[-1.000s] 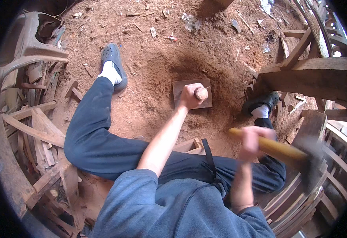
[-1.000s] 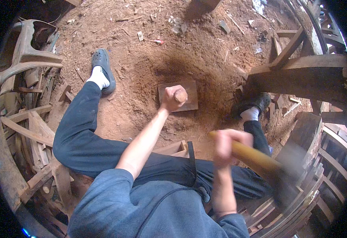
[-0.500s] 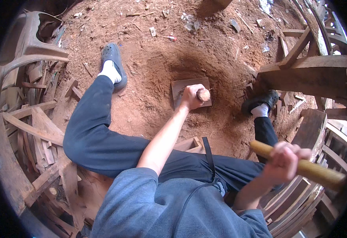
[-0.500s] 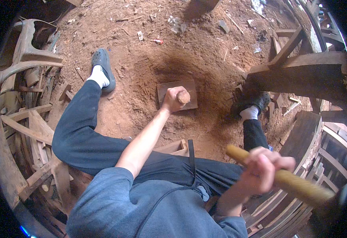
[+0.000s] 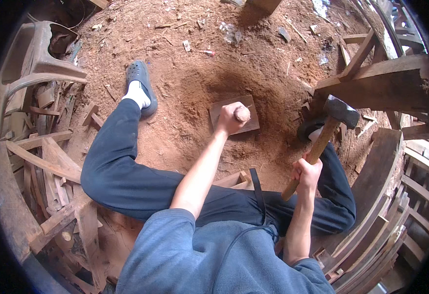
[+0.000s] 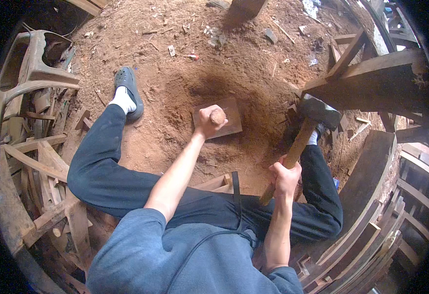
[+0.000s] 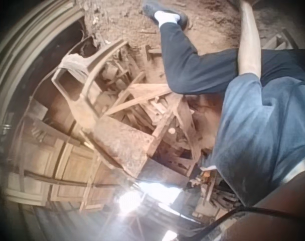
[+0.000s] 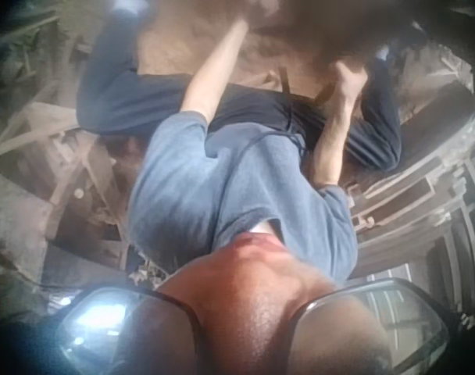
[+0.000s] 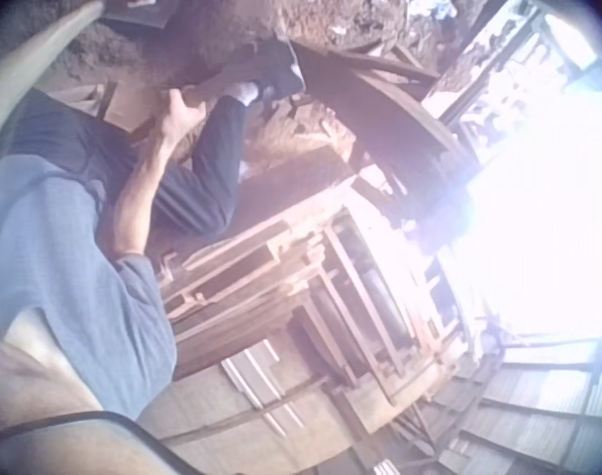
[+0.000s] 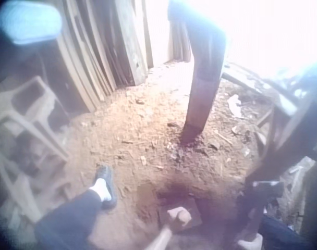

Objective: The person sits on the ground and uses a hammer and chisel to carve a small wooden block. They repeatedly strike the chisel to remove wood shavings and shape the block.

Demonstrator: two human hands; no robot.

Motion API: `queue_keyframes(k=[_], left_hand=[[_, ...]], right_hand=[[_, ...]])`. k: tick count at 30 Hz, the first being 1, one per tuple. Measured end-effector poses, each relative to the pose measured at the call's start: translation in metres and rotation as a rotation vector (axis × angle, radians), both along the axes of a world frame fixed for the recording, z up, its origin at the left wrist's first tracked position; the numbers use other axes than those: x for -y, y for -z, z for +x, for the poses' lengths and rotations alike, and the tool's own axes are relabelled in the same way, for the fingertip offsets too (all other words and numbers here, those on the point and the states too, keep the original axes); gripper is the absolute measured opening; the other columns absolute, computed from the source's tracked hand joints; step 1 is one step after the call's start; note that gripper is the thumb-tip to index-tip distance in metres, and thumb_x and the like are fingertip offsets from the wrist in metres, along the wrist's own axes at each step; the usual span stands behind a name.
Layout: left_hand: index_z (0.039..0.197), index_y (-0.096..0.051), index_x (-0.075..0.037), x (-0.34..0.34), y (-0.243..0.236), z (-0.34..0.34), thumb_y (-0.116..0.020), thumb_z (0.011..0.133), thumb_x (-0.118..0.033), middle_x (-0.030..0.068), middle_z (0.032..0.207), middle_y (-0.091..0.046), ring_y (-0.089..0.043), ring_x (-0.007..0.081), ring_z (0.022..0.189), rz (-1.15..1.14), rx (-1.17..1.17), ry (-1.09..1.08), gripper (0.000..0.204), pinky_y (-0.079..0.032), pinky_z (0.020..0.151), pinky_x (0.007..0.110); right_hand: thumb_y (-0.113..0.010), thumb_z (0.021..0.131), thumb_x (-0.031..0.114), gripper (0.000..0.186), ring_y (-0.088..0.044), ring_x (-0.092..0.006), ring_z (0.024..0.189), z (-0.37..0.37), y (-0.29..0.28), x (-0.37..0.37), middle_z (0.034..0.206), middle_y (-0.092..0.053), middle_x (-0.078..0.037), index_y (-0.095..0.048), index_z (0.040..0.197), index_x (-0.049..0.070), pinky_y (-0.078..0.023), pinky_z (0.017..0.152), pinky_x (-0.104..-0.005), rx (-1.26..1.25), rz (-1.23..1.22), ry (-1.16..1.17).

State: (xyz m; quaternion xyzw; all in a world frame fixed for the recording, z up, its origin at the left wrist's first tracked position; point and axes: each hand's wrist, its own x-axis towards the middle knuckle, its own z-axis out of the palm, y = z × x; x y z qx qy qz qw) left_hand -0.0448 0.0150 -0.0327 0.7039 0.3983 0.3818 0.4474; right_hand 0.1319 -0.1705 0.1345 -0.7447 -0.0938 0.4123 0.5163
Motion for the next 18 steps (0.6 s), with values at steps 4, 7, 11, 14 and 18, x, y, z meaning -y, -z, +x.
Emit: queue_keyframes(k=[4,7,11,14,18], left_hand=[[0.075,-0.060,-0.007,-0.010,0.007,-0.020,-0.082,0.064,-0.016,0.0019,0.070,-0.063,-0.060,0.0137,0.066,-0.210,0.052,0.025,0.027,-0.049,0.063,0.030],[0.074,-0.059,-0.009,-0.019,0.012,-0.034,-0.084,0.065,-0.023,-0.0002,0.068,-0.060,-0.056,0.0116,0.063,-0.287,0.097,0.085,0.030,-0.047,0.061,0.028],[0.079,-0.063,-0.009,-0.020,0.006,-0.024,-0.082,0.064,-0.019,0.0021,0.075,-0.067,-0.063,0.0142,0.070,-0.168,0.008,0.243,0.026,-0.052,0.067,0.032],[0.080,-0.066,-0.010,-0.008,-0.010,-0.001,-0.074,0.062,-0.014,0.0063,0.080,-0.070,-0.068,0.0196,0.071,-0.112,-0.145,0.521,0.020,-0.055,0.069,0.034],[0.080,-0.065,-0.008,0.003,-0.033,0.022,-0.071,0.058,-0.008,0.0117,0.078,-0.068,-0.068,0.0266,0.074,-0.060,-0.383,0.717,0.023,-0.053,0.067,0.035]], right_hand=[[-0.057,0.070,0.000,0.014,-0.037,-0.0099,0.035,-0.003,0.005,0.010,0.053,-0.043,-0.001,-0.045,0.074,0.007,-0.034,0.033,-0.0258,-0.050,-0.045,0.008],[-0.058,0.069,-0.002,0.016,-0.039,-0.0110,0.035,-0.008,0.021,0.022,0.054,-0.045,-0.002,-0.045,0.071,0.008,-0.035,0.033,-0.0280,-0.128,-0.116,0.034],[-0.057,0.072,0.004,0.013,-0.037,-0.0099,0.036,-0.011,0.033,0.028,0.054,-0.043,-0.002,-0.045,0.076,0.009,-0.034,0.034,-0.0271,-0.184,-0.163,-0.031],[-0.056,0.071,0.002,0.013,-0.038,-0.0110,0.036,-0.010,0.032,0.024,0.054,-0.045,-0.002,-0.045,0.072,0.008,-0.036,0.034,-0.0278,-0.214,-0.135,0.002],[-0.055,0.073,0.001,0.012,-0.040,-0.0114,0.036,-0.008,0.029,0.022,0.054,-0.046,-0.003,-0.045,0.071,0.007,-0.037,0.034,-0.0279,-0.224,-0.120,-0.009]])
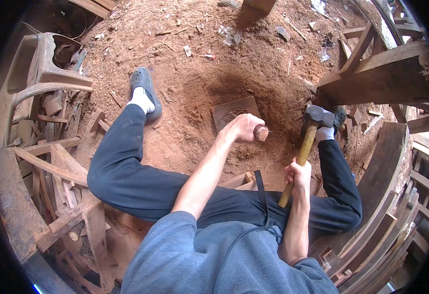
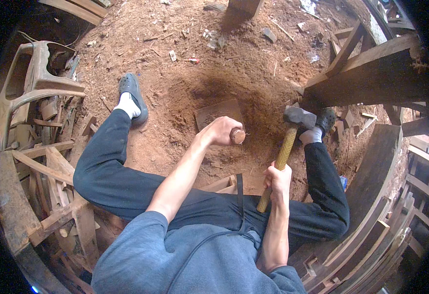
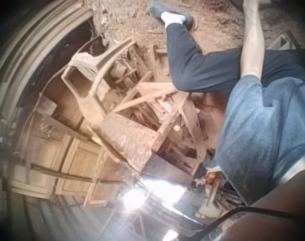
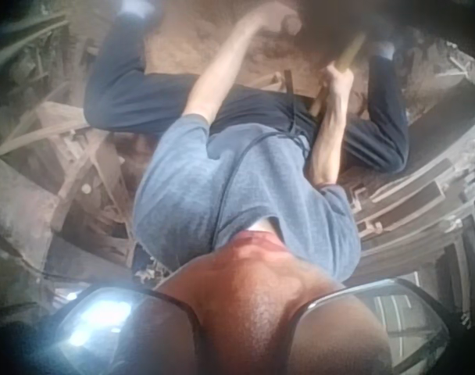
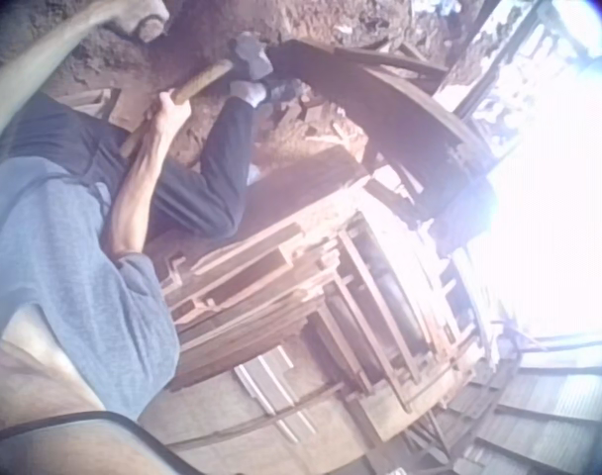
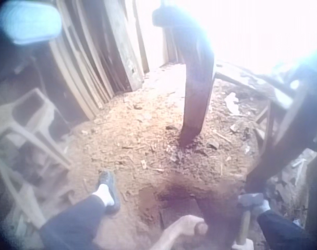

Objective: The person sits on the ground and uses a hammer and chisel to carve a small wooden block. They repeatedly strike the chisel to remove wood shavings and shape the block.

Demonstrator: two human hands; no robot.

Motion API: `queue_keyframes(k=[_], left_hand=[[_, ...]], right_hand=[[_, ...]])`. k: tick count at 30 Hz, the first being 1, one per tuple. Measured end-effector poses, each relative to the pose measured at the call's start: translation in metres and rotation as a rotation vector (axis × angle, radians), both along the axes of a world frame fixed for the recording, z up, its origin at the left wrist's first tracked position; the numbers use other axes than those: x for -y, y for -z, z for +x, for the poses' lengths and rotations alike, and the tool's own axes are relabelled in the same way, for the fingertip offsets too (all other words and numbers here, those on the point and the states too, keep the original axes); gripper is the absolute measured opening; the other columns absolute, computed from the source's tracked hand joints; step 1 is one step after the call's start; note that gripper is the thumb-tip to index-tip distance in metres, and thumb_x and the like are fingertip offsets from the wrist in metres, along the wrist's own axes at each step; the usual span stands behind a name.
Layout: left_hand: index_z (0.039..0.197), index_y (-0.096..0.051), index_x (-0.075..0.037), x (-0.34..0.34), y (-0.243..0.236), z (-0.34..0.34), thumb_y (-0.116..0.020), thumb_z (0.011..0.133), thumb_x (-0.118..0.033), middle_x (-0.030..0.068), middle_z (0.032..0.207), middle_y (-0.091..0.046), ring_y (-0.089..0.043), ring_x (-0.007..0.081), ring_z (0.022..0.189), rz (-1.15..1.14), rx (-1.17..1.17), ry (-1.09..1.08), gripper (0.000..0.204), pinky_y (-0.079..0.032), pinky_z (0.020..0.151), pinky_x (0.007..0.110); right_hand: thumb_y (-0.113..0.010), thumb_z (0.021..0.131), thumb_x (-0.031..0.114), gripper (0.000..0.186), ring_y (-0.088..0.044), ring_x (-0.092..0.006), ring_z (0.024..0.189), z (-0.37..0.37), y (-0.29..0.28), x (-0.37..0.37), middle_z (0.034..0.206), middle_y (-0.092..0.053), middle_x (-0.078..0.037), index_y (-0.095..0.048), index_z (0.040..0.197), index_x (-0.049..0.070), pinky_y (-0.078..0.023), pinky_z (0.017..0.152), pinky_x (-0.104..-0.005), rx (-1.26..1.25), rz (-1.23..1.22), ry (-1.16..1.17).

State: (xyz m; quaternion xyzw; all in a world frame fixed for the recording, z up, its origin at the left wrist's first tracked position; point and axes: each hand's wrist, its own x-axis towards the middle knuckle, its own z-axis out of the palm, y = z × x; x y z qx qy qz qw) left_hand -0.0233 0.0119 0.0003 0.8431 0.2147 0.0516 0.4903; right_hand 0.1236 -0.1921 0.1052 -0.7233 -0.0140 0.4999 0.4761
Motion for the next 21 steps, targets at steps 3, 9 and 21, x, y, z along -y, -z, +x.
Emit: queue_keyframes(k=[3,9,21], left_hand=[[0.077,-0.064,-0.008,-0.009,-0.007,-0.003,-0.072,0.059,-0.008,0.0113,0.079,-0.068,-0.068,0.0266,0.075,0.028,0.174,-0.149,0.020,-0.053,0.067,0.035],[0.076,-0.061,-0.010,-0.034,-0.004,-0.035,-0.078,0.068,-0.009,0.0001,0.073,-0.063,-0.061,0.0110,0.068,-0.353,0.395,-0.699,0.019,-0.051,0.064,0.026],[0.077,-0.055,-0.010,-0.021,0.011,-0.023,-0.073,0.070,0.001,-0.0009,0.073,-0.059,-0.056,0.0090,0.070,-0.581,0.658,-0.871,0.022,-0.046,0.067,0.025]], right_hand=[[-0.056,0.073,0.002,0.012,-0.040,-0.0112,0.036,-0.001,0.001,0.002,0.055,-0.046,-0.003,-0.045,0.074,0.007,-0.037,0.034,-0.0278,-0.023,-0.006,0.013],[-0.057,0.074,0.005,0.013,-0.036,-0.0091,0.035,-0.004,0.004,0.003,0.053,-0.041,0.000,-0.044,0.075,0.009,-0.035,0.034,-0.0268,-0.048,-0.022,0.021],[-0.057,0.072,0.002,0.013,-0.039,-0.0098,0.036,-0.004,0.000,-0.001,0.054,-0.044,0.000,-0.045,0.075,0.008,-0.038,0.034,-0.0269,-0.103,-0.030,0.009]])
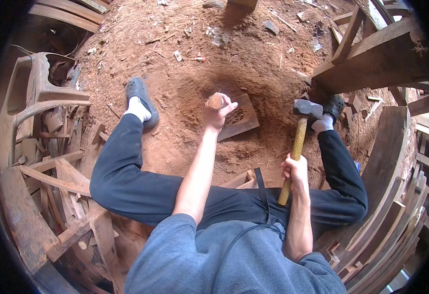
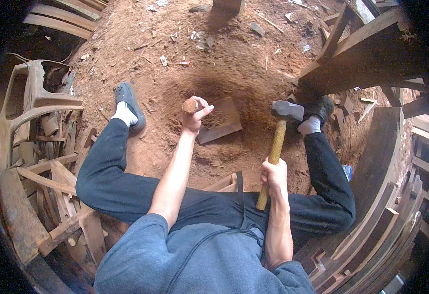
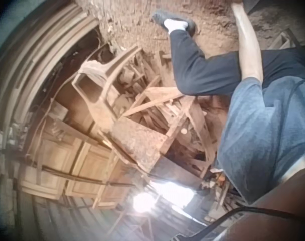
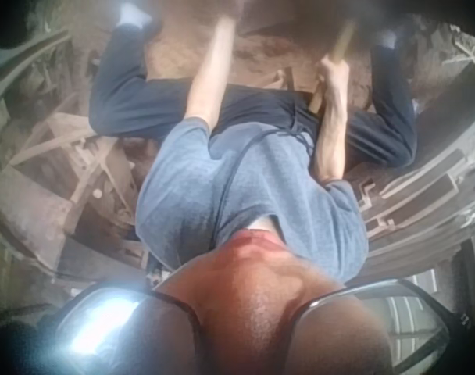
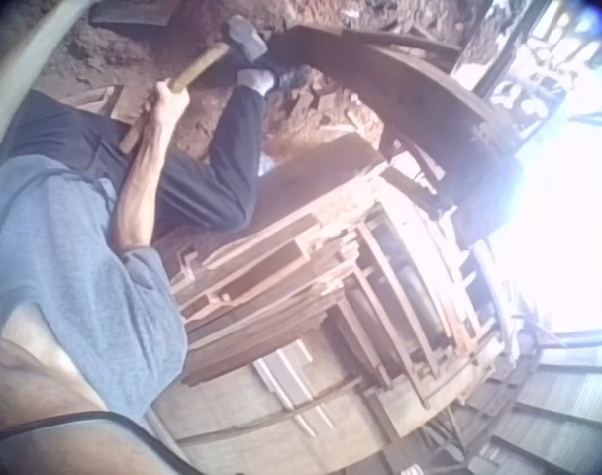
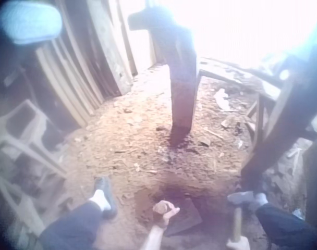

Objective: The person sits on the ground and uses a hammer and chisel to carve a small wooden block. They repeatedly strike the chisel to remove wood shavings and shape the block.

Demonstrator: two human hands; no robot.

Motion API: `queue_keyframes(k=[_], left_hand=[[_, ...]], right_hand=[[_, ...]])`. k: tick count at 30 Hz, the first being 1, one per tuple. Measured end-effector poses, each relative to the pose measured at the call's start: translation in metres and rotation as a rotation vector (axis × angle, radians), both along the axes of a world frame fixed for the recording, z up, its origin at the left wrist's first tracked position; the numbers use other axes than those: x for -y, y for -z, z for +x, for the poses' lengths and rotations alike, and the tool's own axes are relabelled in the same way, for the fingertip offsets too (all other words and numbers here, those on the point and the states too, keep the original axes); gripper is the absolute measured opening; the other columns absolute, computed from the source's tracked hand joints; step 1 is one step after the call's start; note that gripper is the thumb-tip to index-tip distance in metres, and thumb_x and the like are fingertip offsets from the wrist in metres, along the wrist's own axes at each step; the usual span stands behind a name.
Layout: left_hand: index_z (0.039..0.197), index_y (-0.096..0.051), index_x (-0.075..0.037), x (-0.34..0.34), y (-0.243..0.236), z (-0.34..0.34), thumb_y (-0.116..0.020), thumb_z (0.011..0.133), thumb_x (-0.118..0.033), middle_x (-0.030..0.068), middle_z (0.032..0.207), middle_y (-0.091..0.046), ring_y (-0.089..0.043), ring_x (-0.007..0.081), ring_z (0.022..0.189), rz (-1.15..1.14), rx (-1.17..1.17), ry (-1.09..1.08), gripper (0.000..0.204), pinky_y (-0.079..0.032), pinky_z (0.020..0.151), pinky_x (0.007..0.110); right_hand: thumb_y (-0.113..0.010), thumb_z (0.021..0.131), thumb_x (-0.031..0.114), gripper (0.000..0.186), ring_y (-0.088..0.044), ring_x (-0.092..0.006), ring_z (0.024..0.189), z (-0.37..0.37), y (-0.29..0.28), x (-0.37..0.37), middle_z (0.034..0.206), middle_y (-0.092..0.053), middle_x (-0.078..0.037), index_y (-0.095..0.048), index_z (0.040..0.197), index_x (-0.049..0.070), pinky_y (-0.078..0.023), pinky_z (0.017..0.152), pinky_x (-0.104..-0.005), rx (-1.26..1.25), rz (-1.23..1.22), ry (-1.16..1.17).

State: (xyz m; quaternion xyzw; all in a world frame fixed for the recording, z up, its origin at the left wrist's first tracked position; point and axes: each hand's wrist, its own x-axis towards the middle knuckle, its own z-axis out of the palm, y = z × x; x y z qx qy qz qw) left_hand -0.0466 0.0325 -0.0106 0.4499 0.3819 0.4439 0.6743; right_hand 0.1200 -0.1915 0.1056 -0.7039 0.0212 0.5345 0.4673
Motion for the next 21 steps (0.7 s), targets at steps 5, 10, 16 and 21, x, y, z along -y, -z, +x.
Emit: queue_keyframes(k=[5,10,16,21], left_hand=[[0.082,-0.053,-0.009,-0.020,0.005,0.016,-0.073,0.072,0.005,0.0004,0.077,-0.056,-0.056,0.0114,0.076,0.018,0.051,-0.057,0.026,-0.047,0.073,0.028],[0.076,-0.056,-0.010,-0.041,0.012,0.033,-0.078,0.075,-0.007,-0.0047,0.073,-0.057,-0.053,0.0060,0.069,0.119,-0.060,-0.146,0.022,-0.043,0.064,0.023],[0.074,-0.057,-0.010,-0.043,0.026,0.047,-0.079,0.075,-0.009,-0.0048,0.072,-0.058,-0.052,0.0058,0.067,0.126,-0.141,-0.018,0.022,-0.044,0.064,0.023],[0.075,-0.056,-0.010,-0.038,0.029,0.055,-0.079,0.074,-0.009,-0.0046,0.072,-0.057,-0.052,0.0059,0.069,0.065,-0.133,0.115,0.023,-0.044,0.065,0.024]], right_hand=[[-0.058,0.074,0.005,0.014,-0.037,-0.0091,0.036,0.001,0.004,0.001,0.053,-0.042,0.000,-0.045,0.078,0.008,-0.037,0.034,-0.0270,-0.010,0.012,0.003],[-0.058,0.072,0.003,0.013,-0.039,-0.0105,0.036,0.002,0.006,0.000,0.053,-0.044,-0.001,-0.046,0.072,0.007,-0.036,0.034,-0.0270,-0.003,0.004,0.011],[-0.057,0.072,0.003,0.012,-0.039,-0.0103,0.036,0.004,0.006,0.000,0.053,-0.044,-0.001,-0.046,0.072,0.007,-0.036,0.034,-0.0271,-0.026,-0.026,0.038],[-0.057,0.073,0.002,0.011,-0.039,-0.0094,0.036,0.005,0.006,-0.002,0.053,-0.043,0.000,-0.047,0.074,0.007,-0.036,0.035,-0.0266,-0.023,-0.061,0.030]])
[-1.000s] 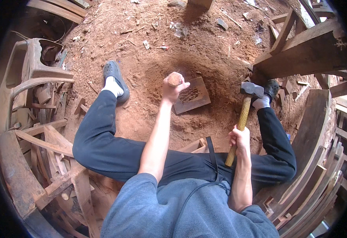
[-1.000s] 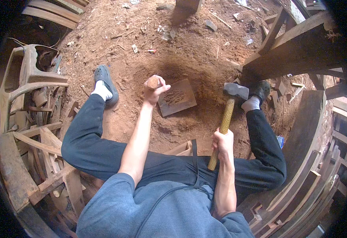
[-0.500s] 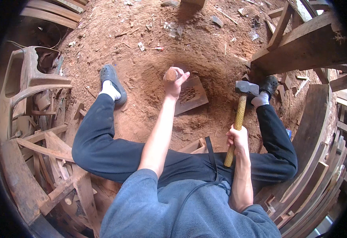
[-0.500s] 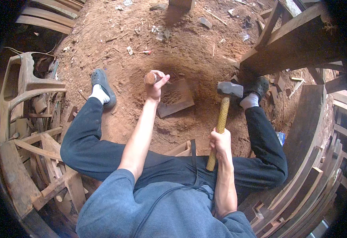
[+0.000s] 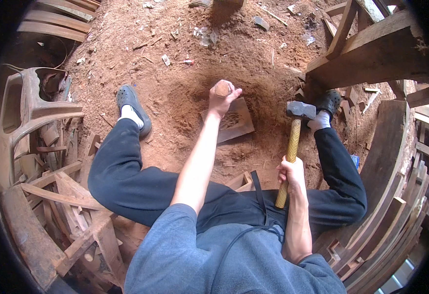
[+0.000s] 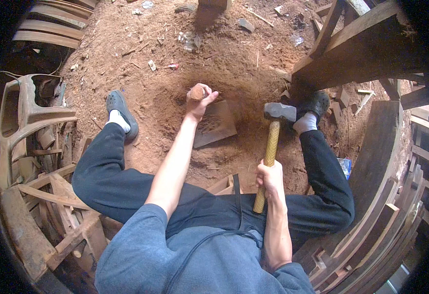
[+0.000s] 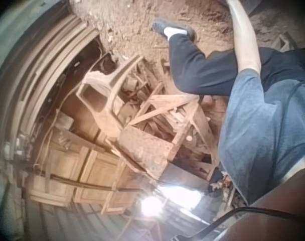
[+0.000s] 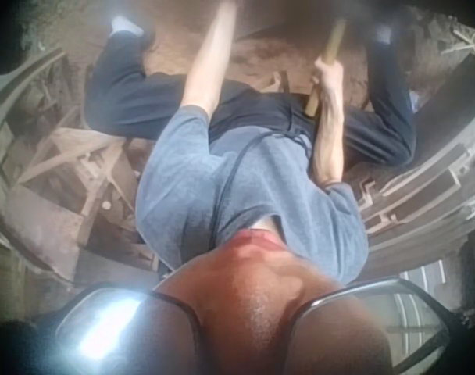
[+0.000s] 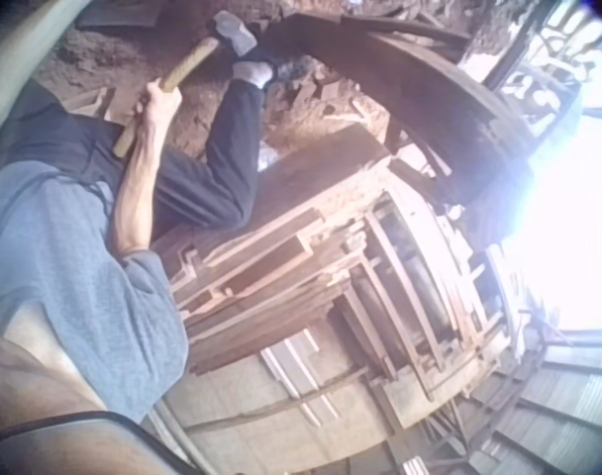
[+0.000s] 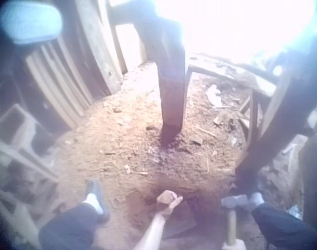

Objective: The person sits on the ground and uses a hammer and chisel to carve a small wooden block. They repeatedly strike the chisel to remove wood shavings and shape the block.

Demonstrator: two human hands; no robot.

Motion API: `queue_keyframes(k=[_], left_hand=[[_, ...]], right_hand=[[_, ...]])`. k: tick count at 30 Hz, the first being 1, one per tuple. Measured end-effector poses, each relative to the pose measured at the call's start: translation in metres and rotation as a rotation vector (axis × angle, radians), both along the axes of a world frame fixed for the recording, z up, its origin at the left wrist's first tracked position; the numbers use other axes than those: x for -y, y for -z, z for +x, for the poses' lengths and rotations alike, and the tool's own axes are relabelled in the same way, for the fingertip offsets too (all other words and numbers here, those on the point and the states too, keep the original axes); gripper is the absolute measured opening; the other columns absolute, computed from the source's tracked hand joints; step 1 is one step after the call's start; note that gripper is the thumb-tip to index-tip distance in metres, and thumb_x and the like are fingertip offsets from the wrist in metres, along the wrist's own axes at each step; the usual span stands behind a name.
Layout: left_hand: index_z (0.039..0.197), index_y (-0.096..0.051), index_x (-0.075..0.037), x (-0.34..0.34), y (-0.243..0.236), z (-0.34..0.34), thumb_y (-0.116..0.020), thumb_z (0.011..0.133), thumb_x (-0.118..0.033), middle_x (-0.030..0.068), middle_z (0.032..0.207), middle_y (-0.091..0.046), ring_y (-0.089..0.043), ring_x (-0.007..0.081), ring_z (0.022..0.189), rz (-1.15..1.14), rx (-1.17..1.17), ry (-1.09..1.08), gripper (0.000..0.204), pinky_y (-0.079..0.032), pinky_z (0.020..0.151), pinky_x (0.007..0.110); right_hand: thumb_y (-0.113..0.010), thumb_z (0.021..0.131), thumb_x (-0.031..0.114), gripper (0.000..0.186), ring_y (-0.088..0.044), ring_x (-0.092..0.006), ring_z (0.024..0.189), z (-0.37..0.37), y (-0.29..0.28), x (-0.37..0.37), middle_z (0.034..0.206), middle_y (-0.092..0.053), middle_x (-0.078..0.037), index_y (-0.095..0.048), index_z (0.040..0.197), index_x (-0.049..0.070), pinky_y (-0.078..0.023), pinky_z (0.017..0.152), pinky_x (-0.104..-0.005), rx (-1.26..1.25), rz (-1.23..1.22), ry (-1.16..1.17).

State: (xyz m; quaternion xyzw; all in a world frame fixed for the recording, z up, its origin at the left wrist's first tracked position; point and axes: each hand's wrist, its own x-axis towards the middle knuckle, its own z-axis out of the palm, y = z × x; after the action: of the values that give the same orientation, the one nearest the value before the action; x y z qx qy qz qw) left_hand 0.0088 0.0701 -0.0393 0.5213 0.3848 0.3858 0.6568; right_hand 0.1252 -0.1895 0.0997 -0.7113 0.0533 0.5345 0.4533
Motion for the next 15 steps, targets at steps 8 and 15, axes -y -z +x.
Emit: queue_keyframes(k=[8,15], left_hand=[[0.077,-0.057,-0.008,0.016,-0.006,0.016,-0.079,0.074,-0.010,-0.0040,0.072,-0.057,-0.052,0.0065,0.068,0.065,-0.063,0.115,0.023,-0.045,0.064,0.023],[0.077,-0.055,-0.010,0.019,-0.023,0.000,-0.078,0.076,-0.009,-0.0038,0.074,-0.057,-0.052,0.0060,0.071,0.019,-0.013,0.040,0.023,-0.044,0.068,0.024]], right_hand=[[-0.056,0.074,0.003,0.011,-0.039,-0.0090,0.036,0.000,0.003,0.002,0.054,-0.046,-0.002,-0.047,0.075,0.008,-0.037,0.034,-0.0268,0.009,0.011,-0.028],[-0.057,0.072,0.003,0.011,-0.040,-0.0090,0.037,-0.001,0.002,0.002,0.054,-0.045,0.000,-0.047,0.073,0.007,-0.036,0.034,-0.0259,0.007,0.016,-0.002]])
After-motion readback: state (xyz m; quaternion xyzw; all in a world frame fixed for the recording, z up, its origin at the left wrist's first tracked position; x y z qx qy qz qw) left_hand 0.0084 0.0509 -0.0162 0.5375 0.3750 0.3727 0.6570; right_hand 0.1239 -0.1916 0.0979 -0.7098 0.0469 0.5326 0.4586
